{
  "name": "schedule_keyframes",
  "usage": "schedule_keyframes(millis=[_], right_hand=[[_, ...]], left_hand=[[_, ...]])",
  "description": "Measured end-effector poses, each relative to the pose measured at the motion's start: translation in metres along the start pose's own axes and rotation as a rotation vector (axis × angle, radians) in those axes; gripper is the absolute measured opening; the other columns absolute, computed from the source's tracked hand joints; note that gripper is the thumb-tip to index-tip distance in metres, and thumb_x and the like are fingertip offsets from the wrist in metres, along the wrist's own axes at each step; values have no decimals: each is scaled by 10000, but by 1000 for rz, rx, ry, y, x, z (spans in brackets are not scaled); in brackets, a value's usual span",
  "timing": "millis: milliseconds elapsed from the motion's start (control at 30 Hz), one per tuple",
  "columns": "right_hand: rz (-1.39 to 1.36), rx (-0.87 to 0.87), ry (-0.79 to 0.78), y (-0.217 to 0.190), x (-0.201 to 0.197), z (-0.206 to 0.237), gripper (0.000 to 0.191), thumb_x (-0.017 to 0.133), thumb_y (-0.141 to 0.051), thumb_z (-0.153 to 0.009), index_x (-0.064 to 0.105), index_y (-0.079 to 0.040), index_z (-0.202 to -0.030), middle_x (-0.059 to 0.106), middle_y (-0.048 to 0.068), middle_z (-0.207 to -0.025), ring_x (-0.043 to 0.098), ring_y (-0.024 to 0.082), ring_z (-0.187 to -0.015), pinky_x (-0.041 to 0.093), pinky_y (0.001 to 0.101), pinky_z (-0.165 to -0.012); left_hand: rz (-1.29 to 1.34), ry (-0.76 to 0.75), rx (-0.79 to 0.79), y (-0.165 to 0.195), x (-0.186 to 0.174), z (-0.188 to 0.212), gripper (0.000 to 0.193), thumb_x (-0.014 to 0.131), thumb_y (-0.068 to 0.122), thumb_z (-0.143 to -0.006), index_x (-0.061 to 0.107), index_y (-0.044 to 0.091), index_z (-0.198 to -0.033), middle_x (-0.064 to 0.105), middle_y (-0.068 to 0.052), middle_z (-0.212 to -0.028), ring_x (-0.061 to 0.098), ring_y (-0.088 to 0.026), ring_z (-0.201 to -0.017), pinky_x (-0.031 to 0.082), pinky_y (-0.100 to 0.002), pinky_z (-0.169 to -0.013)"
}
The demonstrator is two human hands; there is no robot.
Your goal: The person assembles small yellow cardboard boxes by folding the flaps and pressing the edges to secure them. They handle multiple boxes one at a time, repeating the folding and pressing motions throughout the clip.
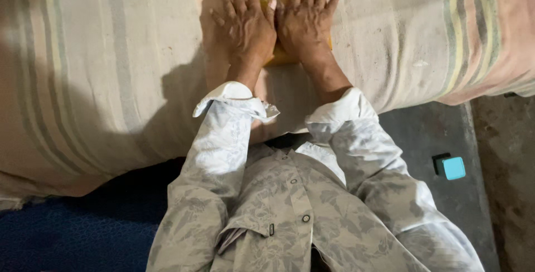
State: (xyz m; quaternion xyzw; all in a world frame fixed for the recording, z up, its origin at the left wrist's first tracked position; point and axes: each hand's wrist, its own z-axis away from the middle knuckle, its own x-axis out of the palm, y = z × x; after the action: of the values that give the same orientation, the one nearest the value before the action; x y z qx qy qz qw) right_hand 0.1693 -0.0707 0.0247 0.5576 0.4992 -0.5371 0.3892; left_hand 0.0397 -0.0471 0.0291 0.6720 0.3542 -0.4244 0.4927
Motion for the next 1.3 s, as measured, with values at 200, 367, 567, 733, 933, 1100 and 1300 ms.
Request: schedule_keyframes(millis=[200, 367, 567, 733, 933, 1100, 1300], right_hand=[[-50, 111, -17, 29, -6, 5, 608, 305, -458, -1095, 441, -35, -1510, 321, 296, -1610, 153, 531, -1521, 91, 702, -1195], [66, 91, -2, 14, -1, 0, 648, 238, -477, -1081, 388, -40, -1535, 257, 312, -1606, 113, 534, -1488, 53, 705, -1169], [3, 47, -90, 4, 0, -5, 677, 258, -483, -1060, 380, -31, -1549, 251, 298, -1621, 86, 520, -1507, 24, 697, -1180], [24, 112, -5, 31, -7, 1, 606, 305, -416, -1092, 413, -20, -1538, 316, 339, -1598, 124, 548, -1509, 38, 737, -1159], [31, -241, 75, 2, 14, -23, 580, 416, -353, -1098, 498, 113, -1434, 575, 328, -1365, 498, 498, -1276, 245, 613, -1160], [-105, -413, 36, 15, 15, -41, 419, 504, -378, -1045, 669, 3, -1097, 715, 236, -1030, 671, 404, -992, 473, 521, -924], [-67, -348, 26, 25, 15, -51, 457, 506, -455, -1069, 726, -57, -1031, 724, 210, -1033, 689, 400, -947, 511, 533, -851]], left_hand=[[22, -74, -84, -19, -6, -4, 375, 427, 392, -1066, 548, 106, -1275, 541, -169, -1339, 502, -358, -1269, 396, -592, -1051], [-52, 32, -36, -7, -3, -2, 465, 441, 439, -1057, 536, 96, -1357, 467, -219, -1480, 329, -455, -1434, 256, -671, -1119], [-10, -123, -21, 1, -17, -2, 524, 394, 398, -1034, 433, 163, -1502, 349, -210, -1561, 170, -450, -1493, 97, -717, -1176], [-93, -165, -95, -22, -25, -2, 474, 338, 415, -1073, 469, 171, -1457, 313, -225, -1587, 159, -432, -1509, 103, -681, -1192], [-36, -15, 93, -12, 15, -18, 446, 394, 372, -1078, 514, 105, -1415, 471, -163, -1489, 333, -407, -1426, 186, -687, -1182], [70, -56, 190, -29, 22, -37, 391, 422, 321, -1051, 561, 80, -1327, 584, -133, -1361, 508, -390, -1266, 399, -612, -1034], [33, -159, 223, -44, 17, -47, 420, 390, 405, -1151, 627, 95, -1306, 638, -160, -1306, 580, -378, -1227, 447, -515, -1100]])
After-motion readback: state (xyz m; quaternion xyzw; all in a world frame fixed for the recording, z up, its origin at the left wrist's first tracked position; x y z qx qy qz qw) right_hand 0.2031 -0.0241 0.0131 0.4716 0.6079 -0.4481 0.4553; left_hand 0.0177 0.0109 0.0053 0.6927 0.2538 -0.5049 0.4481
